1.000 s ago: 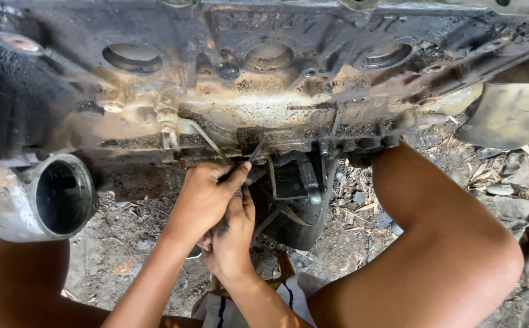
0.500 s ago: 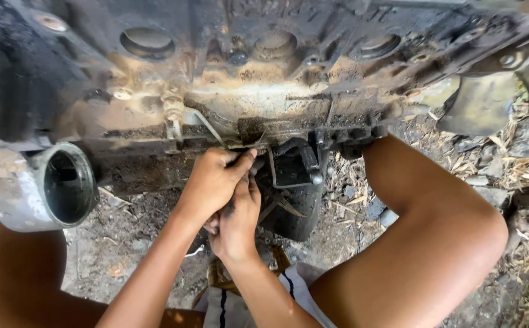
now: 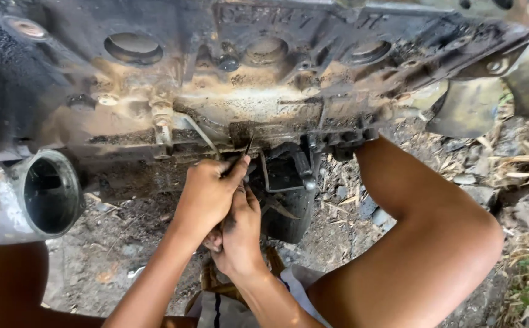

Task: Scraping grime and old gasket material off an engine block using a hand tool

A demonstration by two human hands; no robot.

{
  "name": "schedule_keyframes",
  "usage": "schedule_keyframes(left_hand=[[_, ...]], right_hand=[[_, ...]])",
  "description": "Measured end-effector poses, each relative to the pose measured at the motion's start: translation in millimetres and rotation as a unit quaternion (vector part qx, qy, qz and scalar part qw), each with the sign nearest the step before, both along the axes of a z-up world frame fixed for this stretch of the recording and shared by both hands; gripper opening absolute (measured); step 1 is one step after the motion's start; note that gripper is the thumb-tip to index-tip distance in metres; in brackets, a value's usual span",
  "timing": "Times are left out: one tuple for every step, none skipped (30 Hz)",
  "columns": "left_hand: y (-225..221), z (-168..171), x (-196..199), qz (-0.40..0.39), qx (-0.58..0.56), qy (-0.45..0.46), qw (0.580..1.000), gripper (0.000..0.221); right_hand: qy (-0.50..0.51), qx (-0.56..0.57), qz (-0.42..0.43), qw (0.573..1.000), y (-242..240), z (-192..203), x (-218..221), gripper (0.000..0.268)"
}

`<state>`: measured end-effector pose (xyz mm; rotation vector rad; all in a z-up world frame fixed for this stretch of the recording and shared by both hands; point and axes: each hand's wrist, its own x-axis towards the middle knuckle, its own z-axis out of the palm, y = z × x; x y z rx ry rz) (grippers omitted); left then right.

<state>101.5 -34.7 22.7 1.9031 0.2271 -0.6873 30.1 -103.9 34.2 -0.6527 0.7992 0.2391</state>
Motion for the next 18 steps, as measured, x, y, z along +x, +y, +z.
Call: schedule_keyframes(left_hand=[[2,5,-3,-0.006,-0.007,0.028,1.0,0.037],[1,21,-3,-0.011,-0.01,0.023,1.0,0.037],[0,37,-2,0.003,0.012,0.053,0.999,0.045],[0,53,-8,0.017,0.033,0.091,0.995,0.057],[-4,29,4,0.012,0.029,0.095,0.995,0.057],[-7,6,13,-0.016,0.006,0.066,0.998,0.055],[-9,-16,21,-0.044,-0.016,0.036,0.998,0.054],[-4,-8,21,-0.044,-0.017,0.031,0.998,0.054],[0,0,21,-0.042,0.002,0.035,0.999,0.05],[4,8,18,-0.043,0.021,0.044,0.998,0.046],[5,28,14,-0.046,0.02,0.045,0.998,0.046],[7,47,12,-0.029,0.038,0.062,0.997,0.048],[9,66,9,-0.011,0.056,0.079,0.995,0.05],[6,46,17,-0.012,0.056,0.083,0.995,0.05],[2,25,23,-0.032,0.063,0.069,0.995,0.061],[0,6,26,-0.049,0.072,0.057,0.995,0.074],[5,3,16,-0.047,0.073,0.061,0.994,0.074],[8,1,19,-0.049,0.066,0.053,0.995,0.073]], right_hand=[[0.003,0.013,0.01,1.0,0,8,-2,0.039],[-0.001,0.009,0.005,1.0,-1,13,-5,0.039],[0.024,0.025,-0.01,0.999,-2,17,-9,0.037],[0.058,0.039,-0.026,0.997,-2,22,-18,0.035],[0.061,0.035,-0.03,0.997,-1,2,-7,0.035],[0.014,-0.002,-0.029,0.999,1,-17,2,0.033],[-0.034,-0.037,-0.027,0.998,4,-36,10,0.031],[-0.038,-0.039,-0.026,0.998,6,-22,10,0.031],[-0.019,-0.013,-0.028,0.999,8,-9,12,0.031],[0.005,0.013,-0.033,0.999,9,6,9,0.033],[0.006,0.011,-0.036,0.999,9,13,1,0.033],[0.001,0.033,-0.031,0.999,9,19,-5,0.031],[-0.005,0.055,-0.025,0.998,9,25,-12,0.036],[-0.001,0.055,-0.026,0.998,8,9,-4,0.036],[-0.018,0.04,-0.032,0.999,7,-6,4,0.032],[-0.034,0.026,-0.034,0.998,6,-21,8,0.041],[-0.03,0.028,-0.032,0.999,13,-17,-1,0.041],[-0.016,0.011,-0.056,0.998,18,-15,2,0.032]])
